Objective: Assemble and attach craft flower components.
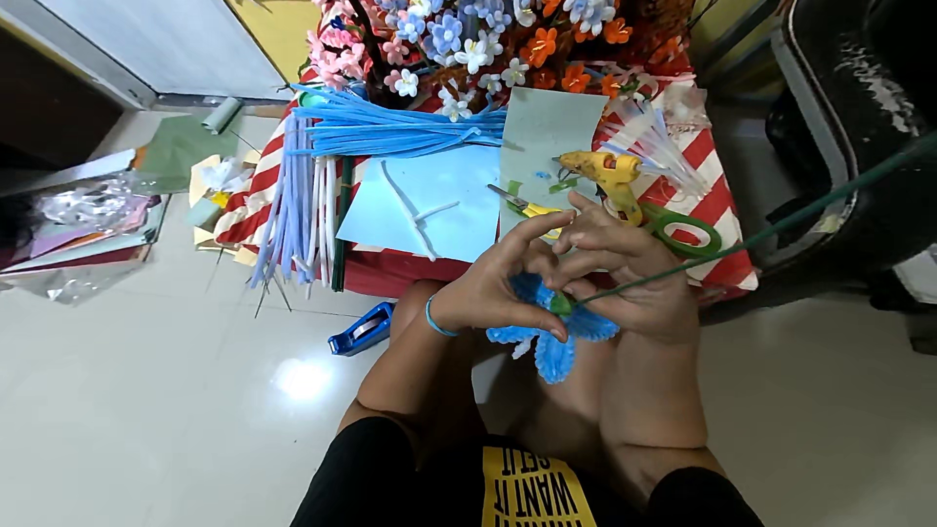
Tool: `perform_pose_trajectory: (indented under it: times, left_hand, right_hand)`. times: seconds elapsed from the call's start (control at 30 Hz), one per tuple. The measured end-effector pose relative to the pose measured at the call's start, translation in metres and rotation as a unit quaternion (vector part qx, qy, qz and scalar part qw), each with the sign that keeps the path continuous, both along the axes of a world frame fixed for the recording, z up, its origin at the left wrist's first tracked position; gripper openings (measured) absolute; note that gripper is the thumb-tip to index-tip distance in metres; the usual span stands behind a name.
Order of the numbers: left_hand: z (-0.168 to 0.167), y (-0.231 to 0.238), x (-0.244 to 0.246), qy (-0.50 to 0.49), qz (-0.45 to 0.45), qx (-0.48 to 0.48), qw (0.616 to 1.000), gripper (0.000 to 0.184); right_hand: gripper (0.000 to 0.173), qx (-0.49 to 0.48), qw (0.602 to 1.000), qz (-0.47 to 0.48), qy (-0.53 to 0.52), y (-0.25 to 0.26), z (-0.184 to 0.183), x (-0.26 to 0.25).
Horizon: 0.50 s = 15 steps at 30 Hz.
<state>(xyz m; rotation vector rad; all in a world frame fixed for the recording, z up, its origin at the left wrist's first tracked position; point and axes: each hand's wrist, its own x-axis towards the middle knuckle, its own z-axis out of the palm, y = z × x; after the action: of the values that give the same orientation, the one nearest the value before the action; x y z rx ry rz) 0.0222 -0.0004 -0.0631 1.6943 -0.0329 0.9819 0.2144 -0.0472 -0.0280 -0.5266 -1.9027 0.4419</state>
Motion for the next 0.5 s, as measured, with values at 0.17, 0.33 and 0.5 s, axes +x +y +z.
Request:
perform_pose_trajectory:
  times: [0.17, 0.33, 0.5]
  left_hand:
    - [0.001, 0.002, 0.000, -0.005, 0.031, -0.016, 0.999, 0.092]
    - [0.003, 0.002, 0.001, -0.003, 0.080, -0.018, 0.997, 0.091]
    - [0.003, 0.002, 0.004, -0.012, 0.144, 0.023, 0.989, 0.089]
  right_hand:
    - [0.030, 0.019, 0.998, -0.057, -0.024, -0.003, 0.002, 0.002]
    - [0.033, 0.028, 0.990, -0.129, -0.055, -0.008, 0.004, 0.003]
    - [0.039, 0.037, 0.977, -0.191, -0.091, -0.013, 0.005, 0.004]
